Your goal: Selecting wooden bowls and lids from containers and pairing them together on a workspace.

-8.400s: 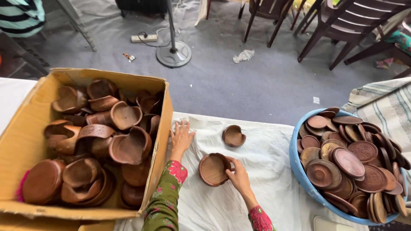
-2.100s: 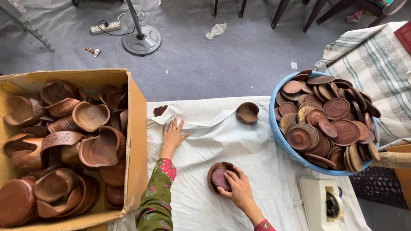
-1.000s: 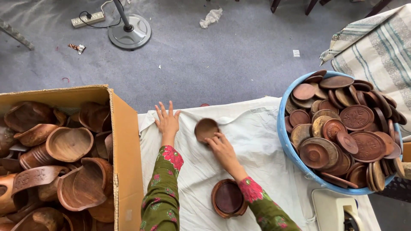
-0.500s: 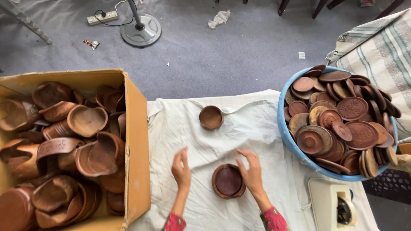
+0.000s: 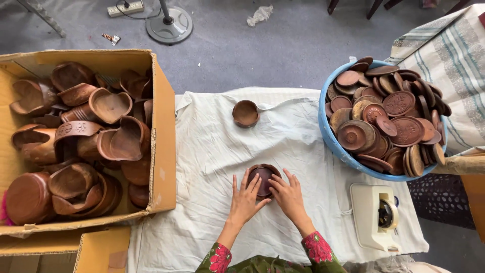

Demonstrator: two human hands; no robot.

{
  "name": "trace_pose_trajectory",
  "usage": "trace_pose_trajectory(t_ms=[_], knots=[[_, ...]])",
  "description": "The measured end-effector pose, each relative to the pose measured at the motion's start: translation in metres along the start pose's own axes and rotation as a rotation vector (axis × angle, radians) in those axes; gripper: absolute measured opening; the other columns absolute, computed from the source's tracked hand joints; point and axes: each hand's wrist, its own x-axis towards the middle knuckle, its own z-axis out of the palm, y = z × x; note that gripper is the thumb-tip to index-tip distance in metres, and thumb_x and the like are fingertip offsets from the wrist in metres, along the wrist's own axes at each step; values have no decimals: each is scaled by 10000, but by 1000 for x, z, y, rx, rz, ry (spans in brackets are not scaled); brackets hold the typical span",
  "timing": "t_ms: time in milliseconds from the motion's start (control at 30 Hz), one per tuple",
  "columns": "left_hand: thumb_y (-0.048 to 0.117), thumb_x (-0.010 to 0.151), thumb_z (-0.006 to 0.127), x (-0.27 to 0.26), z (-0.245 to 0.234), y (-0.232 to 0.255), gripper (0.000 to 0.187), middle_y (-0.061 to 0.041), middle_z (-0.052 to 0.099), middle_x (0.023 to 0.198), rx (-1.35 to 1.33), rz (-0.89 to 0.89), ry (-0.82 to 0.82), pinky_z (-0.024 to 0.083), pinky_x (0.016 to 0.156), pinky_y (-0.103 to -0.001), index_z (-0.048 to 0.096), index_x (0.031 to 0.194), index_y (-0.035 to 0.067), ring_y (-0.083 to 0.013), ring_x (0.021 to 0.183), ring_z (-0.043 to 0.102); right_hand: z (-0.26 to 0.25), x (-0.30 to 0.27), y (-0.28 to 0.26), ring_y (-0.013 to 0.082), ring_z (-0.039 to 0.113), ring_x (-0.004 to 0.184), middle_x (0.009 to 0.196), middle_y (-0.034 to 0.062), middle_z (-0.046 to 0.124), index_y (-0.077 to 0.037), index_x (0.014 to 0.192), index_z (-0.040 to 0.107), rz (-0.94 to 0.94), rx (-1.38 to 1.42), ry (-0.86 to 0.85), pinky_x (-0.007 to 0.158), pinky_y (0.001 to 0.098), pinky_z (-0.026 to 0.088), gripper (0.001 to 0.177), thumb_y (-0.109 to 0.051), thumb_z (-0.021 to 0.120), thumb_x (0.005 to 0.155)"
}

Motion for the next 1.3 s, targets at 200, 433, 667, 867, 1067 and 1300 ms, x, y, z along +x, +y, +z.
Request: trace_pose_trajectory(t_ms=[200,433,667,867,1067,1300], knots=[[597,867,660,-6,23,-2,818,-59,397,1585,138,-8,-65,14,1188,-706,502,1478,78,-322,1552,100,27,-7,8,339,355,1446,1413,41,593,-149,1273,679,22,-54,-129,1147,582,286,368,-297,641,938],[527,874,695,-11,11,5,771,-52,395,1582,134,-33,-117,53,1193,-712,508,1476,84,-328,1549,108,-1,-5,3,352,389,1411,1393,55,611,-126,1268,682,29,22,-142,1125,556,325,360,-257,674,933],[370,987,635,-38,-14,9,404,-44,641,1401,-380,-200,245,337,1160,-482,665,1307,124,-273,1403,484,-97,-23,61,244,679,1013,1159,78,745,-107,1169,744,346,258,590,919,345,535,235,-37,707,948],[293,1011,591,-50,-24,5,282,-42,711,1253,-584,-450,275,538,978,-351,731,1177,112,-220,1167,678,-176,-36,124,277,633,1045,1133,89,731,-79,1205,759,396,-97,805,960,401,499,212,-38,749,997],[258,1024,569,-58,-39,-10,269,-46,746,1149,-678,-544,394,580,851,-303,751,1129,90,-177,1000,738,-204,-27,168,290,622,1116,1152,80,739,-85,1181,769,361,-152,729,1013,410,492,176,-77,773,1005],[247,1042,537,-74,-46,-25,293,-52,773,1060,-738,-655,403,576,774,-291,754,1079,54,-159,925,764,-232,6,269,328,605,1172,1232,93,727,-114,1211,767,387,-238,546,1037,446,475,217,-189,796,1010]])
